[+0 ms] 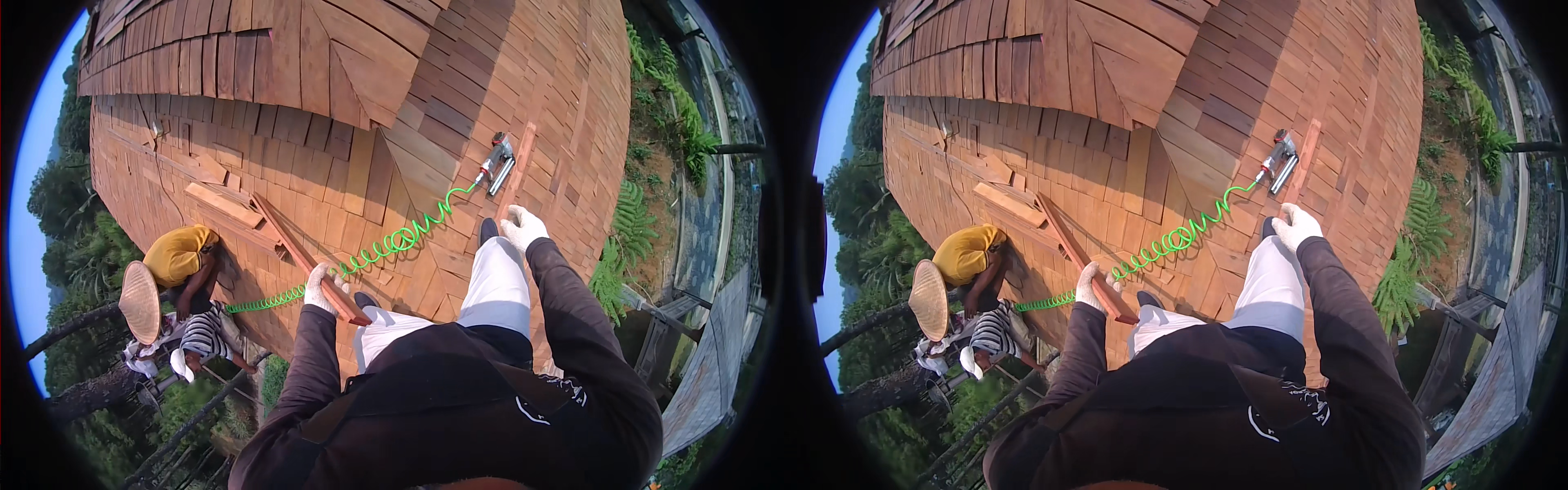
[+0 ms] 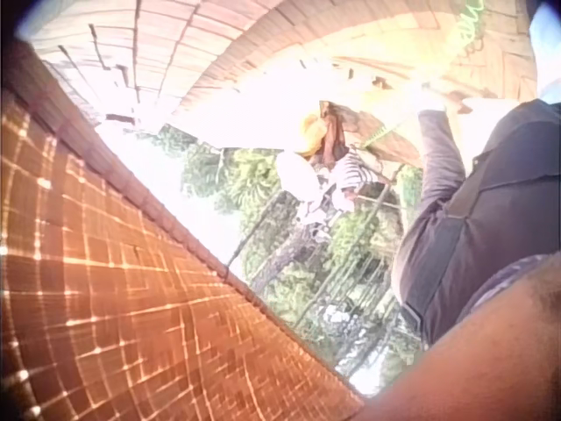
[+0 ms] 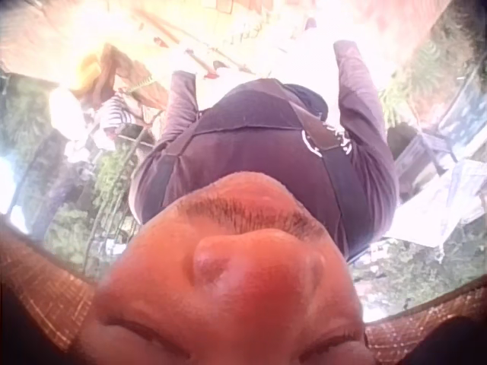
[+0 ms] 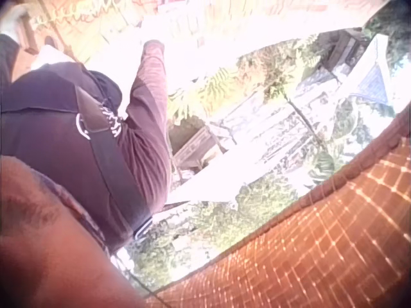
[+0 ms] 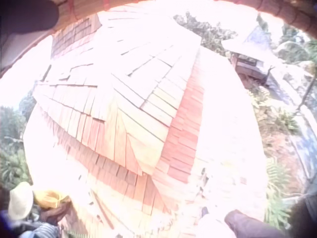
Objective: The person installs wooden shingles and ridge caps on a roof using a pneumatic nail gun and by hand.
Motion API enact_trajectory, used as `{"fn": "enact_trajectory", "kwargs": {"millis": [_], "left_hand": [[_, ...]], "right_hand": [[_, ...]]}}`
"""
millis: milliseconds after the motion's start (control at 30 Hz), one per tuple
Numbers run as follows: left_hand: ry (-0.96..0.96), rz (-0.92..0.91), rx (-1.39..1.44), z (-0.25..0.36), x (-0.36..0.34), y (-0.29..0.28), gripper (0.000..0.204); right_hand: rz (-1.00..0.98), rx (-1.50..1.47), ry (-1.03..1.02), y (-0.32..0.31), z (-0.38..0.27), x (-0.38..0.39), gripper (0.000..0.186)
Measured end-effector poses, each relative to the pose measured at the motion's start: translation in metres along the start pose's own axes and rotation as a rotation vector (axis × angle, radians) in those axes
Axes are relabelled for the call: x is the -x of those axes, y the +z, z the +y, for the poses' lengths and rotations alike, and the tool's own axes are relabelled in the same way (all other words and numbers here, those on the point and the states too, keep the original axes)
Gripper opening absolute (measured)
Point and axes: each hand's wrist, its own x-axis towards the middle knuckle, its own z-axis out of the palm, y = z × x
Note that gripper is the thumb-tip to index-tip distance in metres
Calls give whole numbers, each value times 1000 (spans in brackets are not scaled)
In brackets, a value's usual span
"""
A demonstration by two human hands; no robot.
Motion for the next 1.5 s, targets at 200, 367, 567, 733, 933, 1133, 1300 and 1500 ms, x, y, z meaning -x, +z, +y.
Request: {"fn": "enact_trajectory", "kwargs": {"millis": [200,367,567,733,933,1133,1300,1500], "left_hand": [[29,1,195,-73,45,85,29],[189,0,193,-119,37,150,18],[474,-33,-140,-137,-56,164,28],[580,-48,-265,-151,-132,177,45],[666,-128,-339,-136,-175,194,50],[730,-215,-424,-122,-193,206,58],[706,-225,-592,-131,-187,211,55],[508,-421,-408,-146,-160,232,47]], "right_hand": [[-316,126,-188,2,-30,-107,71],[-418,103,-426,55,-52,-169,77],[-163,175,-793,126,-93,-213,88],[50,66,-1072,212,-98,-268,88],[289,139,-1166,271,-80,-284,72],[137,-45,-1048,255,-94,-281,62],[-426,-611,-747,196,-132,-227,107],[-643,-992,-397,209,-116,-226,48]]}}
